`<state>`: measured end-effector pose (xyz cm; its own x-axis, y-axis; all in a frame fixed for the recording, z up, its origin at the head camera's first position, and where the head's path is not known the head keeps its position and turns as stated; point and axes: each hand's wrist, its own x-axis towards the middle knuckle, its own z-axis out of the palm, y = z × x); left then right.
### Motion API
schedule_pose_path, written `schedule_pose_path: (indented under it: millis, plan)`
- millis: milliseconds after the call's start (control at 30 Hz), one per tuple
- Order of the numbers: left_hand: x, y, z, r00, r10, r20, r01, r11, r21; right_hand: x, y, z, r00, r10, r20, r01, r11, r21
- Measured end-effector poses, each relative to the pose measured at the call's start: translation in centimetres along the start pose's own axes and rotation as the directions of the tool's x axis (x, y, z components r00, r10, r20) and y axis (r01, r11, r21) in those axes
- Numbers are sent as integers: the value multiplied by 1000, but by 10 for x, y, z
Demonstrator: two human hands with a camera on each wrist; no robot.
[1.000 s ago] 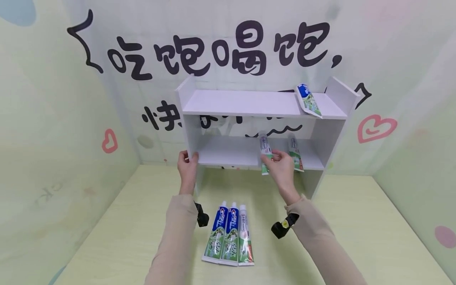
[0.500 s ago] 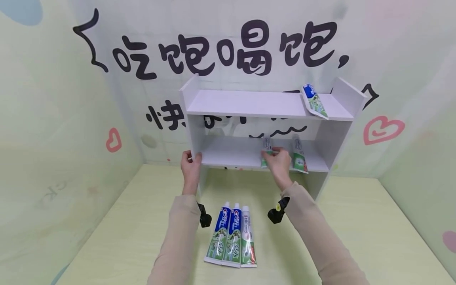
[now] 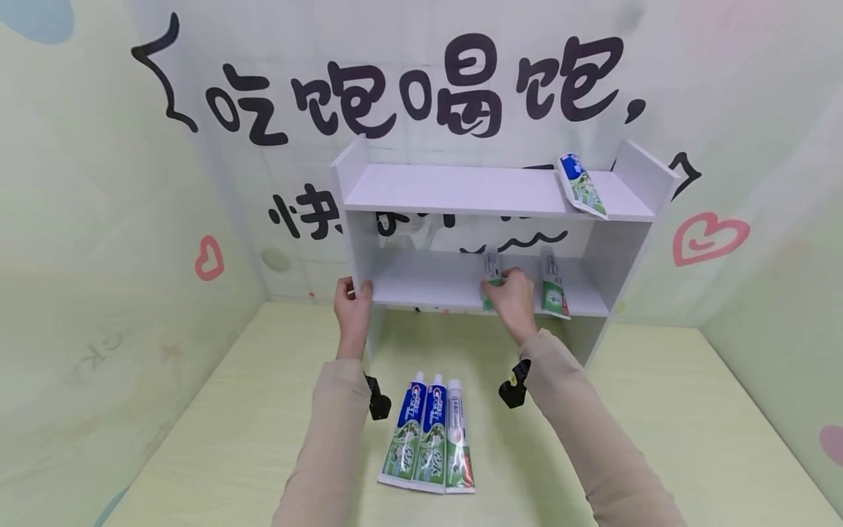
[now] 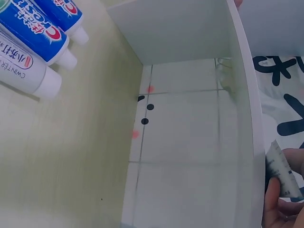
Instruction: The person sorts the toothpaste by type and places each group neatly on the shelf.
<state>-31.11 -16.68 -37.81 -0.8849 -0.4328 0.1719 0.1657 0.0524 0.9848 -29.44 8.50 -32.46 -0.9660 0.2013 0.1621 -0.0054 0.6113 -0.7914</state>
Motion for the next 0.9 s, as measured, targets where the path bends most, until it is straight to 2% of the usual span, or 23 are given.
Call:
schedule_pose_path:
  millis: [67,133,267,433,633,900]
  plan:
    - [0,-1,0,1000,-17,6,17,1000,0,-1,2,-3,1000,-6,12,6,1000,-8]
    - [3,-10,1,1000,-10,-3,10,1000,3,-4,4,-6,1000,-13,18,13,1000,-13]
    - [3,-14,3,1000,9,-22,-8,1000,26,-11,9,-14,1000,-7,20,7,1000,4]
    - [2,-14,4,999,28,-29,-27,999,39,-21,15,-21,999,-32,9,31,998,54]
    - [2,-15,4,1000,7,-29,-6,999,41,-37,26,-25,995,-85,-48,91,986,142]
    - [5,-12,4,999,-7,-32,8,999,35,-63,40,-17,998,-42,-51,50,981,186]
